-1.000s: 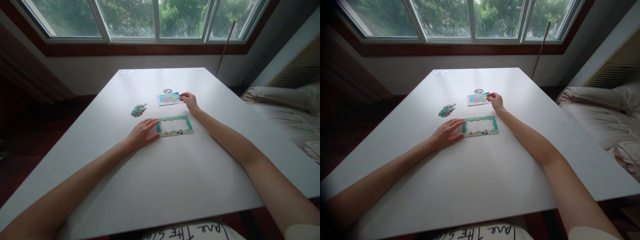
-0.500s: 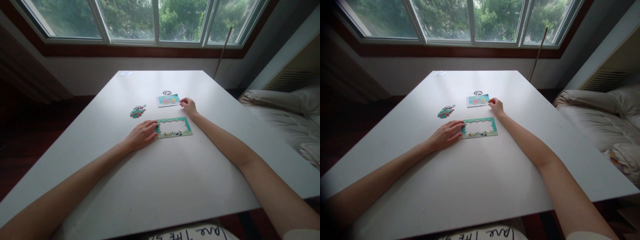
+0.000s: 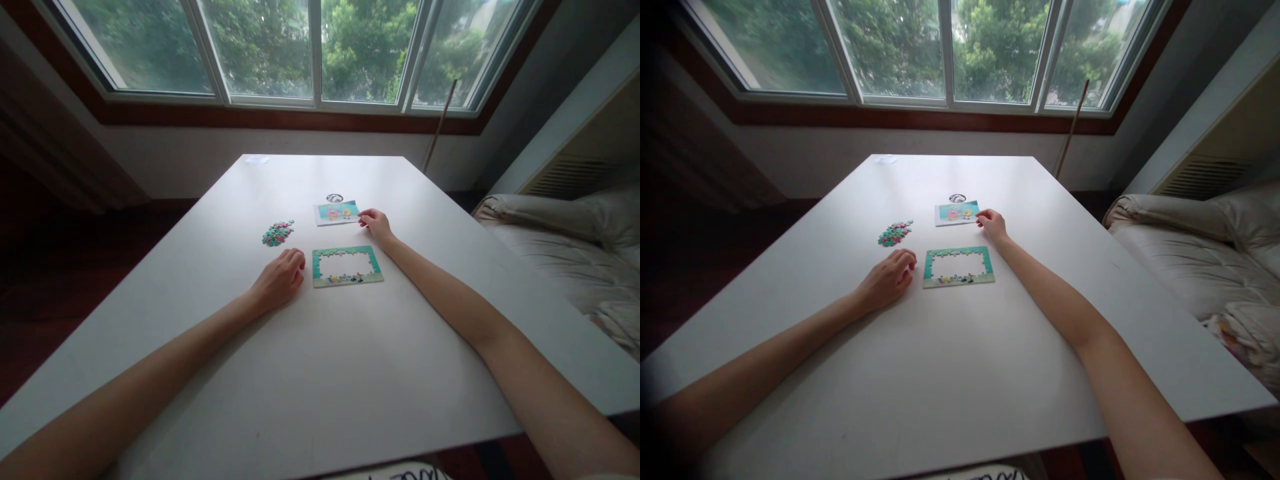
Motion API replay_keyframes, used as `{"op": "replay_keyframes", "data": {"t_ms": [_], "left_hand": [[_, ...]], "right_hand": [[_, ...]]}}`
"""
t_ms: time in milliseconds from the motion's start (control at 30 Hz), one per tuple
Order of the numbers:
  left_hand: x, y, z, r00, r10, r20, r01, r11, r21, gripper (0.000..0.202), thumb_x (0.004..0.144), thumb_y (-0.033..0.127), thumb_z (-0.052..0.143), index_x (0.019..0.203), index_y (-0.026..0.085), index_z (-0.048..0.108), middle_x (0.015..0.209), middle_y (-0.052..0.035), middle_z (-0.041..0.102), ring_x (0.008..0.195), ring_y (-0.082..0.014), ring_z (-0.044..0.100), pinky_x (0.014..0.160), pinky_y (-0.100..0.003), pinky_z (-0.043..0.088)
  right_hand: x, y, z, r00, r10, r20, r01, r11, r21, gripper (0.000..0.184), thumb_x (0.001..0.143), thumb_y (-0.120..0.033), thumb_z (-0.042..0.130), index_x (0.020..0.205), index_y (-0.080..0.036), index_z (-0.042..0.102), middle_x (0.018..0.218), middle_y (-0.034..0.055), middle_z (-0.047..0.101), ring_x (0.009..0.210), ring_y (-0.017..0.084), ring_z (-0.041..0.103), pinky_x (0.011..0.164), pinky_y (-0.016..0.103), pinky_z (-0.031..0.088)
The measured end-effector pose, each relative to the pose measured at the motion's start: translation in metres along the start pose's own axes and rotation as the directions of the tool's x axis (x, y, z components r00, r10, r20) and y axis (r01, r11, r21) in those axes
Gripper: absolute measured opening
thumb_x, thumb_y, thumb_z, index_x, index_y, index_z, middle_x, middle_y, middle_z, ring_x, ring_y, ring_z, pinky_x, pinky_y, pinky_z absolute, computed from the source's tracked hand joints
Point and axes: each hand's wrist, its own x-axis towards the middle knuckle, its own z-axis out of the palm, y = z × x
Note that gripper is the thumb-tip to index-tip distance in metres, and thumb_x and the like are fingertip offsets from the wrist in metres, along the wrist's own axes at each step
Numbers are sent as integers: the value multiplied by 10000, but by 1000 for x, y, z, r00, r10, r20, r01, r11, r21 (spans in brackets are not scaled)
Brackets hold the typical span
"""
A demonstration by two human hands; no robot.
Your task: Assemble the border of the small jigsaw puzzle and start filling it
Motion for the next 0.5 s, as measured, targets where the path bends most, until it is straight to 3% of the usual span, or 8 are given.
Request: {"op": "replay_keyframes", "data": {"t_ms": [100, 200, 367, 500], "left_hand": [[-4, 0, -8, 1000, -4, -2, 4, 997, 74, 140, 789, 102, 365, 727, 197, 446, 725, -35, 532, 673, -173, 504, 619, -281, 419], [-5, -2, -12, 1000, 24, 6, -24, 998, 63, 197, 825, 116, 353, 669, 196, 444, 622, -4, 491, 580, -144, 457, 563, -249, 360], [0, -3, -23, 990, 140, 15, -139, 988, -66, 226, 813, 92, 348, 662, 182, 489, 635, -11, 515, 592, -124, 475, 567, -224, 373], [7, -4, -32, 972, 233, -32, -235, 960, -149, 257, 821, 90, 353, 789, 178, 592, 739, -47, 616, 705, -140, 562, 636, -242, 454]], "right_hand": [[1, -4, 2, 1000, 6, 7, -6, 999, 41, 156, 646, -223, 515, 750, -164, 614, 618, -30, 616, 543, 87, 547, 599, 226, 432], [1, -8, 4, 1000, 3, 10, -3, 998, 55, 165, 640, -227, 520, 754, -160, 619, 614, -27, 618, 539, 88, 547, 594, 229, 429], [4, -18, 3, 1000, 4, 20, -5, 999, 53, 183, 633, -260, 522, 753, -163, 621, 611, -26, 611, 546, 93, 538, 590, 234, 424], [8, -27, 3, 1000, 6, 23, -8, 998, 62, 199, 624, -282, 523, 756, -167, 617, 622, -21, 612, 563, 99, 535, 591, 239, 420]]}}
